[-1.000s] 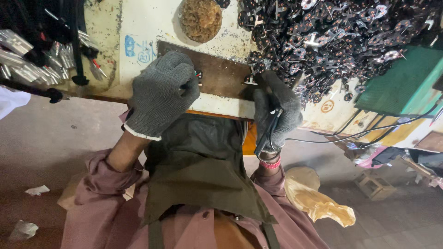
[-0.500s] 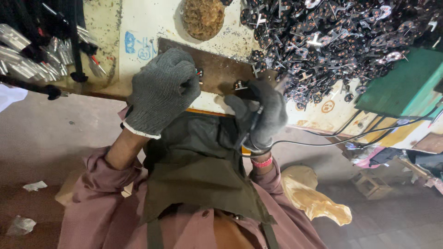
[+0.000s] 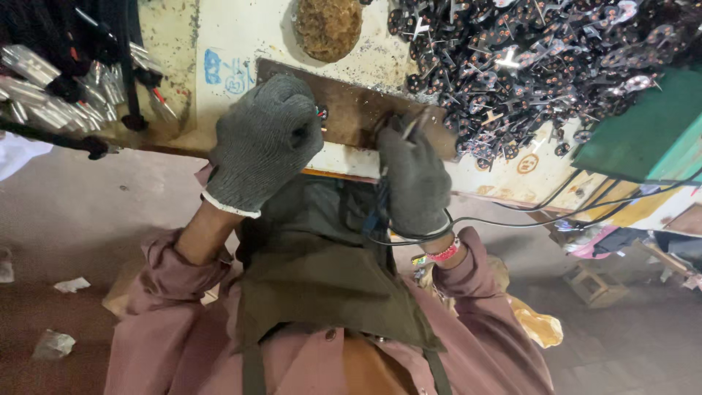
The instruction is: The person sits at a workbench and solders wires onto small electronic components, holding a component and wire in one gloved hand while applying a soldering iron with the other. They finish each joint, set the component on the bench, and pick up the next piece to repeat the process.
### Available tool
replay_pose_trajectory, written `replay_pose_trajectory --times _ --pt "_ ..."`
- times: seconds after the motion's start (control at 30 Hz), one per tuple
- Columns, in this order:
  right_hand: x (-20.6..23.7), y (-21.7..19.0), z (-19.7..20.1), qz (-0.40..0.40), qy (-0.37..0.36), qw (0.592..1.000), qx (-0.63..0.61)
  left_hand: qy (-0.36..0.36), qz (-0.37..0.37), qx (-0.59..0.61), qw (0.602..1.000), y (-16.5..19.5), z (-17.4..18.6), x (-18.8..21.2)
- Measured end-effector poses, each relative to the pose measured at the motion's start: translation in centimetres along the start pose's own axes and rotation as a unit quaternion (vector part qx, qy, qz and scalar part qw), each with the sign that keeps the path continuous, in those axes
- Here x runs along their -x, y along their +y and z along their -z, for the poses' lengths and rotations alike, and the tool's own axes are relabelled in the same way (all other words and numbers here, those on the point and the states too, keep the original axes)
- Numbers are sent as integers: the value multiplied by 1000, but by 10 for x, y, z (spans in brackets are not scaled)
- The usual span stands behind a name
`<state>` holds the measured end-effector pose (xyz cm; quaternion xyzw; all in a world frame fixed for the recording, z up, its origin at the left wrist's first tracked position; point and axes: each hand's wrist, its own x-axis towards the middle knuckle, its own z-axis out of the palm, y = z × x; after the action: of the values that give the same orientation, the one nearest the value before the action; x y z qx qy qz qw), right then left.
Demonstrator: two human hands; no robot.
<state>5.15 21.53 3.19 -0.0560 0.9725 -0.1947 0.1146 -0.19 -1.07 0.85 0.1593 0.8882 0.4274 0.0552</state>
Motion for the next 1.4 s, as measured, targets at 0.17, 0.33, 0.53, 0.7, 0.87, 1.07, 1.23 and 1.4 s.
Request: replay_pose_trajectory --times 0.17,0.33,0.53,0.7,0.87,1.07,1.23,1.4 --pt "6 -15 -5 157 24 982 99 30 -17 6 999 1 0 -3" --pt "-7 -10 3 115 28 993 5 43 -18 -23 999 4 0 -3" --pt "13 10 23 56 248 902 -348 63 -29 -46 997 13 -14 -5" --pt "48 31 -25 -11 220 907 -358 -38 -46 -50 997 23 -34 0" --pt "47 50 -75 -59 81 881 -462 -47 -54 -55 996 29 -39 -6" --pt "24 42 -46 137 171 953 -209 49 -47 -112 991 19 -31 18" --pt "19 26 -50 -36 286 873 -392 7 29 -213 977 23 5 44" --pt "29 37 -74 -54 327 873 -358 9 -132 -351 927 81 63 -62"
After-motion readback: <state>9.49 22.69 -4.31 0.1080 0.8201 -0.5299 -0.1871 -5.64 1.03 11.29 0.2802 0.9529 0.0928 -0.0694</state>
